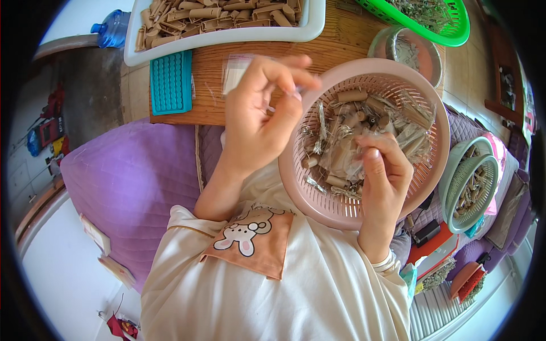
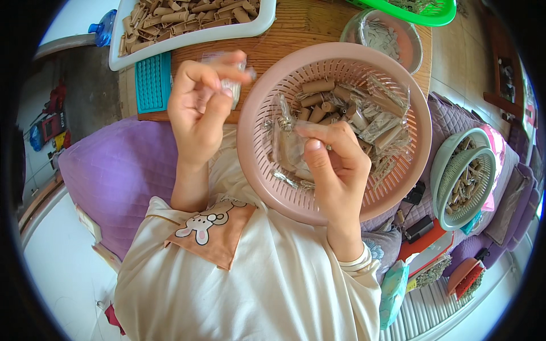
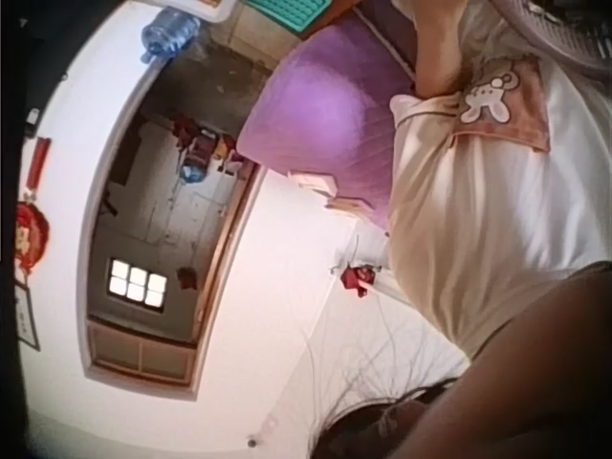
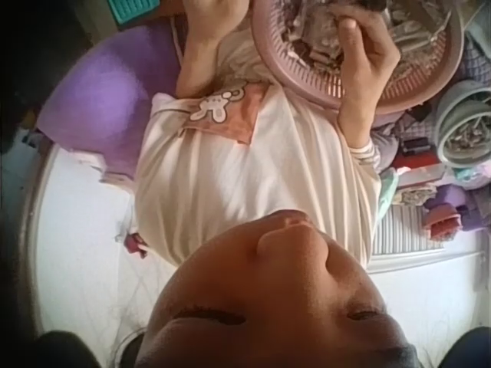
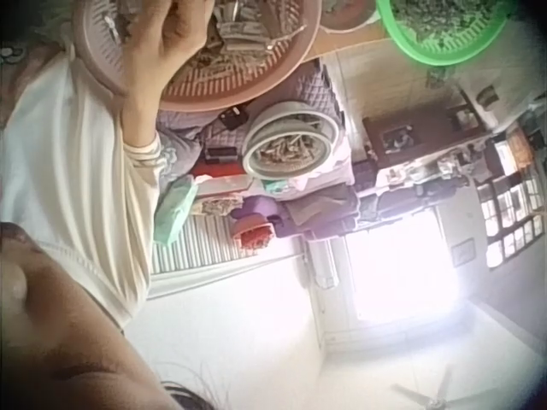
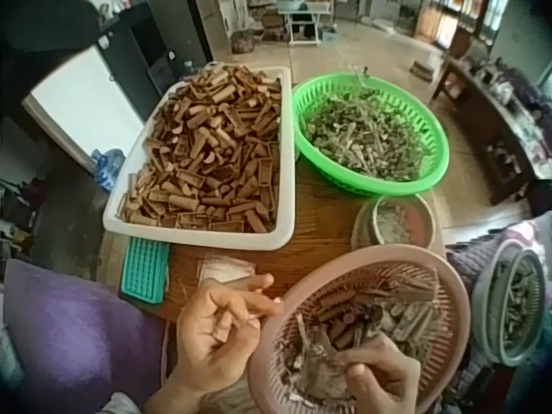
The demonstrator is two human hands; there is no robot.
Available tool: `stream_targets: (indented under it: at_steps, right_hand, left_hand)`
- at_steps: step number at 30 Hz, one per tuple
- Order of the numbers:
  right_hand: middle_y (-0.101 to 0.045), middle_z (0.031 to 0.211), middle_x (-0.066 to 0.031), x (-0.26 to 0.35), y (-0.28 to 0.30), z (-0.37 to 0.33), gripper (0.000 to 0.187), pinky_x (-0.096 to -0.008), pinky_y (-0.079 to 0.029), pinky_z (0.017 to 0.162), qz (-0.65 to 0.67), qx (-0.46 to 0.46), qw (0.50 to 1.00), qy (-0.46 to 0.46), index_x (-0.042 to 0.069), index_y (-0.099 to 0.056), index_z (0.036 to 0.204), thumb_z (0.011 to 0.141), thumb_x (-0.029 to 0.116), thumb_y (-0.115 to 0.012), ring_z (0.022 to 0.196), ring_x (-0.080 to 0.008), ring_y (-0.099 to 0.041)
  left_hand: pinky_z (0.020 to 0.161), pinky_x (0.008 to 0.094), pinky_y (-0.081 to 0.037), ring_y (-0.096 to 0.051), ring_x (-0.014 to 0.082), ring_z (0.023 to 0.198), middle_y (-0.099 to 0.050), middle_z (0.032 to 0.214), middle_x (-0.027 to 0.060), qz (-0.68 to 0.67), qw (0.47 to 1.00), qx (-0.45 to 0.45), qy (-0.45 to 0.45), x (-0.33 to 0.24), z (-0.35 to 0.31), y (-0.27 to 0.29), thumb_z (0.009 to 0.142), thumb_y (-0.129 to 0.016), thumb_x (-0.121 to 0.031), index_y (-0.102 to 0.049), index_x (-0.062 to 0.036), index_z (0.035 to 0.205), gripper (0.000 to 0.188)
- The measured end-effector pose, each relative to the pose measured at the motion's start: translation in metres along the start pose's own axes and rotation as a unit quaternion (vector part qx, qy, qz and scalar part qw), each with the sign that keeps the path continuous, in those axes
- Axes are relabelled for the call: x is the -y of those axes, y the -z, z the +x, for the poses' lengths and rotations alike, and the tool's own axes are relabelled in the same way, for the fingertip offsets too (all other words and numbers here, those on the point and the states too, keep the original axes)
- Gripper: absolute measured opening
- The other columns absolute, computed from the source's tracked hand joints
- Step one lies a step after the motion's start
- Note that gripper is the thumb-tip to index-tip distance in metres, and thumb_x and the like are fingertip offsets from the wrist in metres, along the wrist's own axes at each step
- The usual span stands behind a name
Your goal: The person packages small cylindrical items by hand, transferring them from a basket into small plastic zip-lock bags.
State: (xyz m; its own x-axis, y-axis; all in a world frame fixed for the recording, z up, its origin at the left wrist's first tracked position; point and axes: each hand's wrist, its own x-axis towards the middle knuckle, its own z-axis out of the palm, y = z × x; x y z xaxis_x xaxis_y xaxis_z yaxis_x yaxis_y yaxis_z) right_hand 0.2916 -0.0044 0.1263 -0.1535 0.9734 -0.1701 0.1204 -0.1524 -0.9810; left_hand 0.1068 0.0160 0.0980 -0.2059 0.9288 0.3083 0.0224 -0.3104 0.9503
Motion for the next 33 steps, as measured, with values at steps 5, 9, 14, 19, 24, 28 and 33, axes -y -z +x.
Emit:
stream_targets:
  at_steps: [5,9,14,19,24,28,33]
  right_hand:
    - [-0.055,0.081,-0.0011,-0.001,-0.002,-0.002,0.018,-0.0161,-0.03,0.058,0.226,0.004,0.972,-0.06,-0.004,-0.06,0.093,0.084,0.011,-0.054,0.064,-0.004,-0.041]
    - [-0.057,0.082,-0.0022,-0.001,0.001,-0.002,0.02,-0.0164,-0.031,0.059,0.255,0.015,0.965,-0.06,-0.004,-0.06,0.093,0.083,0.012,-0.055,0.062,-0.0041,-0.04]
    - [-0.059,0.081,-0.0042,0.0,0.009,-0.003,0.023,-0.0186,-0.036,0.056,0.352,0.068,0.927,-0.115,-0.004,-0.059,0.096,0.082,0.013,-0.055,0.062,-0.0055,-0.045]
    - [-0.051,0.071,-0.007,-0.018,0.003,-0.007,0.015,-0.0281,-0.044,0.051,0.549,0.017,0.819,-0.163,0.001,-0.05,0.086,0.082,0.015,-0.05,0.057,-0.0187,-0.051]
    - [-0.04,0.061,-0.0055,-0.02,-0.004,0.0,0.023,-0.0324,-0.044,0.047,0.673,0.124,0.716,-0.137,0.007,-0.039,0.064,0.081,0.019,-0.047,0.054,-0.0202,-0.049]
    - [-0.034,0.057,0.0032,-0.003,-0.011,-0.006,0.035,-0.0241,-0.028,0.049,0.401,0.024,0.905,-0.14,0.011,-0.033,0.055,0.074,0.014,-0.062,0.054,-0.0073,-0.03]
    - [-0.034,0.056,0.0058,0.004,-0.002,0.004,0.041,-0.0202,-0.024,0.047,0.31,0.028,0.937,-0.161,0.012,-0.03,0.054,0.067,-0.004,-0.065,0.052,-0.0045,-0.027]
  left_hand:
    - [0.072,0.027,-0.042,-0.049,0.0099,0.068,-0.049,0.067,0.0041,-0.187,0.974,0.087,0.093,-0.007,-0.017,-0.014,0.078,-0.036,-0.001,-0.043,-0.0027,0.084,0.009]
    - [0.048,0.0226,-0.033,-0.037,0.007,0.051,-0.04,0.057,0.0001,-0.136,0.972,0.138,0.133,-0.006,-0.019,-0.019,0.081,-0.046,-0.019,-0.047,-0.003,0.081,0.016]
    - [0.041,0.0243,-0.03,-0.035,0.0109,0.042,-0.039,0.052,0.0019,0.024,0.983,0.12,0.136,-0.015,-0.022,-0.029,0.08,-0.051,-0.016,-0.049,-0.0046,0.071,0.014]
    - [0.04,0.0248,-0.033,-0.034,0.0139,0.041,-0.034,0.052,0.0004,0.184,0.958,0.066,-0.209,-0.002,-0.028,-0.033,0.065,-0.056,-0.005,-0.051,-0.0068,0.07,0.007]
    - [0.043,0.0215,-0.036,-0.035,0.0112,0.046,-0.032,0.057,-0.0028,0.252,0.868,0.039,-0.426,0.011,-0.024,-0.031,0.052,-0.057,-0.011,-0.052,-0.0083,0.071,0.02]
    - [0.044,0.0215,-0.039,-0.04,0.0115,0.049,-0.036,0.06,-0.0028,0.249,0.871,0.068,-0.417,0.015,-0.027,-0.03,0.054,-0.058,-0.009,-0.052,-0.0089,0.074,0.021]
    - [0.047,0.022,-0.042,-0.048,0.0123,0.054,-0.042,0.063,-0.001,0.223,0.942,0.084,-0.236,0.008,-0.031,-0.024,0.073,-0.057,-0.005,-0.053,-0.0062,0.081,0.009]
